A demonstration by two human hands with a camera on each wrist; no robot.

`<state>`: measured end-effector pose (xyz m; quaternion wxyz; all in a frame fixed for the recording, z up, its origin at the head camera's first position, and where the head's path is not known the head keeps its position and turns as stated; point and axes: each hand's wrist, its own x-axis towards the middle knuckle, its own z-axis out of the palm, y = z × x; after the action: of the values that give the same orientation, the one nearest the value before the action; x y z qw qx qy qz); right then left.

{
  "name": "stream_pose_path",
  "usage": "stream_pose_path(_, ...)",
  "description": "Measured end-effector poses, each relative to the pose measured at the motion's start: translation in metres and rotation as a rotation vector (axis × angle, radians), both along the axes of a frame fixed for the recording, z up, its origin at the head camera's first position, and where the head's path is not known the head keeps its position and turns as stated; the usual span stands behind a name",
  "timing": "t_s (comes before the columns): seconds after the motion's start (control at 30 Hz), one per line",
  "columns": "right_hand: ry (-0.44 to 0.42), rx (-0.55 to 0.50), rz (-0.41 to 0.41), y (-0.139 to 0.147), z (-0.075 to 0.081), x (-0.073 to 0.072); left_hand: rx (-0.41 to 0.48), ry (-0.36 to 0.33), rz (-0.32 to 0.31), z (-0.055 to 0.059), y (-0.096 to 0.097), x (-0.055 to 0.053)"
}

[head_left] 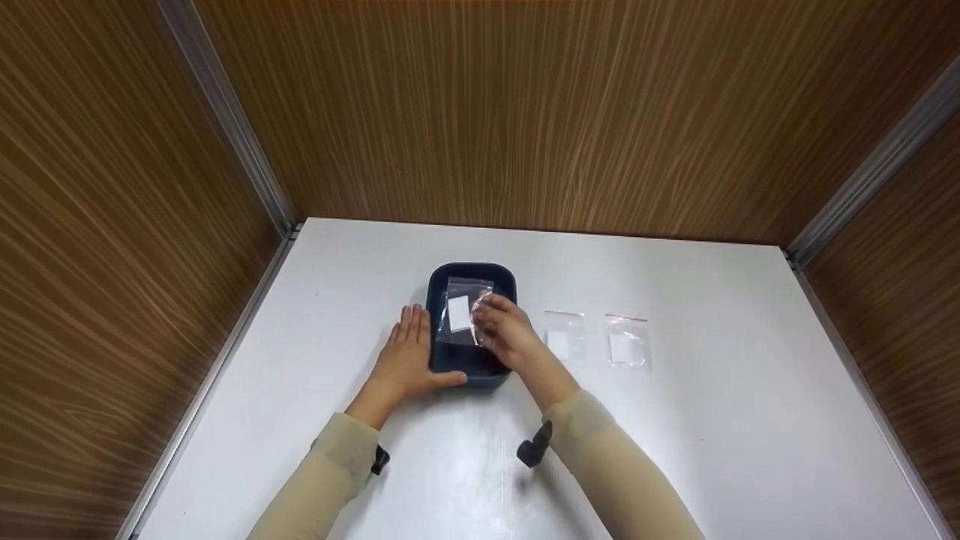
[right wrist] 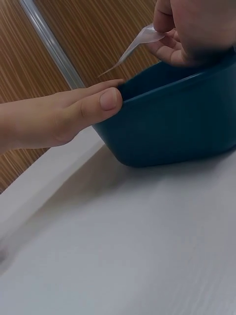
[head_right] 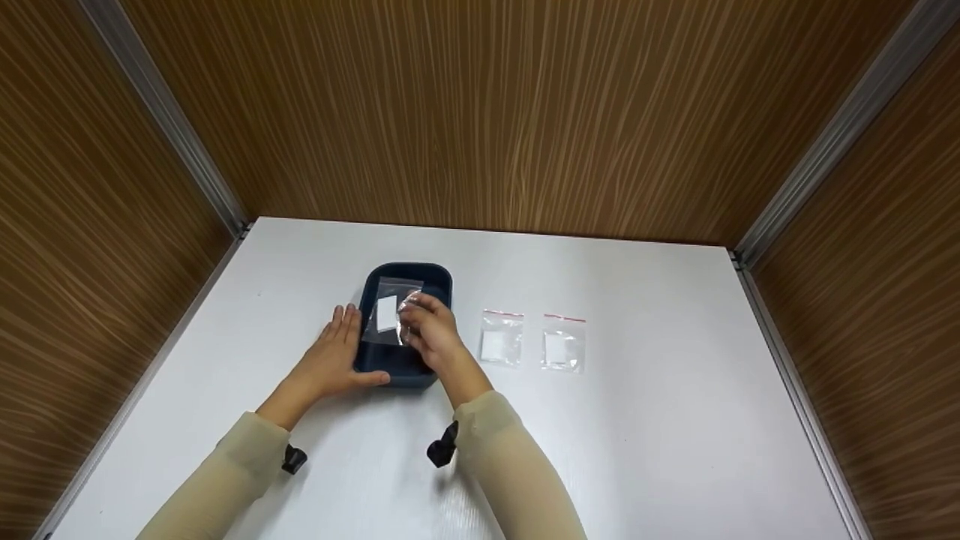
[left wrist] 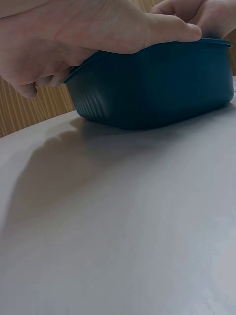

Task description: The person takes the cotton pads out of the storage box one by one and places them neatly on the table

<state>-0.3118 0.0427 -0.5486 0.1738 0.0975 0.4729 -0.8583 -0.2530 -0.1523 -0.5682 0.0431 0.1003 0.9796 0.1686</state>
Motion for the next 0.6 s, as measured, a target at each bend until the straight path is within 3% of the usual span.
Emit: stream_pose_path(0.6,0.011,0.027,0.014,0.025,0.01,0.004,-0.01,0.023,-0.016,0.0,-0.001,0.001)
